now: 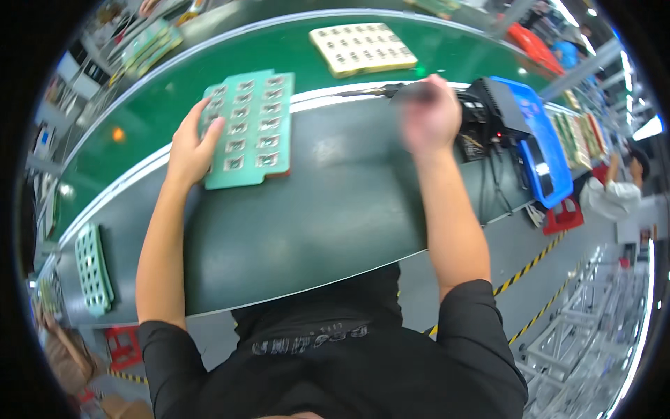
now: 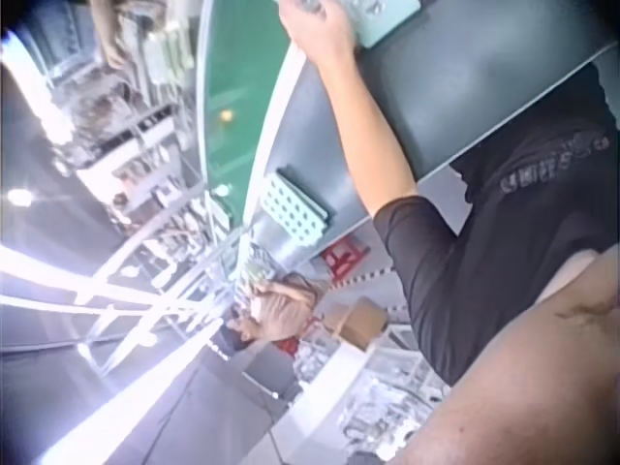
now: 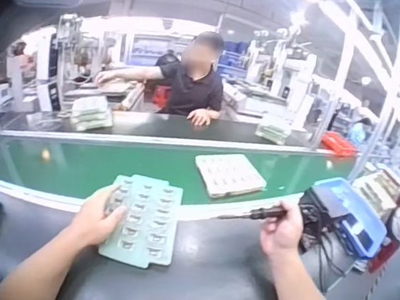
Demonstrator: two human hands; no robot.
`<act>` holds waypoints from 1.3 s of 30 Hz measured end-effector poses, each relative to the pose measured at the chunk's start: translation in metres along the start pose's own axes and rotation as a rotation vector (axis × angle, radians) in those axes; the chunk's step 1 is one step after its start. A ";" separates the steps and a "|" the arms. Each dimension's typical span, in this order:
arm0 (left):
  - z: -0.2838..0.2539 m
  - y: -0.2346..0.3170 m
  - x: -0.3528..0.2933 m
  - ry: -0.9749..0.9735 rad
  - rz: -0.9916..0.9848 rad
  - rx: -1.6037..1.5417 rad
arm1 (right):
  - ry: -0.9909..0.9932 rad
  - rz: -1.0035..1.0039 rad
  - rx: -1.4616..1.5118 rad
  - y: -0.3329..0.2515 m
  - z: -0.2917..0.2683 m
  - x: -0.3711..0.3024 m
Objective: Soldering small electronic components onto a printed circuit board held in a green fixture.
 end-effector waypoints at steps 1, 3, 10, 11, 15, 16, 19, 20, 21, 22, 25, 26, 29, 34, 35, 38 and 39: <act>0.001 0.002 -0.001 -0.021 -0.014 -0.006 | 0.010 0.001 -0.013 0.000 -0.002 0.002; 0.001 0.000 -0.002 -0.045 -0.043 -0.049 | -0.057 0.010 -0.062 0.005 0.001 0.001; 0.012 0.005 -0.007 -0.290 -0.032 -0.440 | -0.141 0.003 -0.098 -0.003 0.011 -0.011; 0.017 0.006 -0.008 -0.380 -0.094 -0.567 | -0.159 -0.002 -0.080 -0.007 0.009 -0.006; 0.039 0.038 -0.017 -0.669 0.012 -0.673 | -0.243 -0.094 -0.131 -0.024 0.016 -0.007; 0.041 0.043 -0.018 -0.711 0.002 -0.643 | -0.252 -0.100 -0.140 -0.024 0.016 -0.006; 0.047 0.038 -0.016 -0.757 -0.078 -0.753 | -0.249 -0.083 -0.160 -0.015 0.014 -0.005; 0.046 0.038 -0.017 -0.771 -0.096 -0.806 | -0.226 -0.075 -0.165 -0.012 0.011 -0.003; 0.047 0.040 -0.017 -0.784 -0.113 -0.864 | -0.250 -0.061 -0.173 -0.009 0.011 -0.002; 0.045 0.042 -0.014 -0.725 0.007 -0.846 | -0.242 -0.060 -0.185 -0.008 0.009 -0.001; 0.022 0.007 0.007 -0.402 -0.082 -0.901 | -0.220 -0.184 -0.253 -0.015 0.008 -0.006; 0.009 -0.007 0.017 -0.284 -0.064 -0.945 | -0.203 -0.224 -0.275 -0.020 0.009 -0.009; -0.020 -0.054 0.025 0.103 -0.145 -0.659 | -0.280 -0.322 -0.317 -0.030 0.019 -0.021; -0.003 -0.060 0.016 0.175 -0.212 -0.521 | -0.492 -0.615 -0.522 -0.045 0.039 -0.049; 0.000 -0.061 0.014 0.156 -0.222 -0.518 | -0.493 -0.631 -0.551 -0.049 0.040 -0.048; 0.004 -0.071 0.012 0.091 -0.256 -0.475 | -0.442 -0.547 -0.590 -0.038 0.029 -0.036; 0.002 -0.071 0.013 0.076 -0.262 -0.464 | -0.414 -0.542 -0.596 -0.037 0.028 -0.034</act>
Point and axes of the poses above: each hand's wrist, its own x-axis towards the middle knuckle, its own z-axis out of the palm, y = z × x, the point moved 7 cm from there along x, towards the middle knuckle, and after that the axes turned 14 degrees about y, right-handed, at the moved point
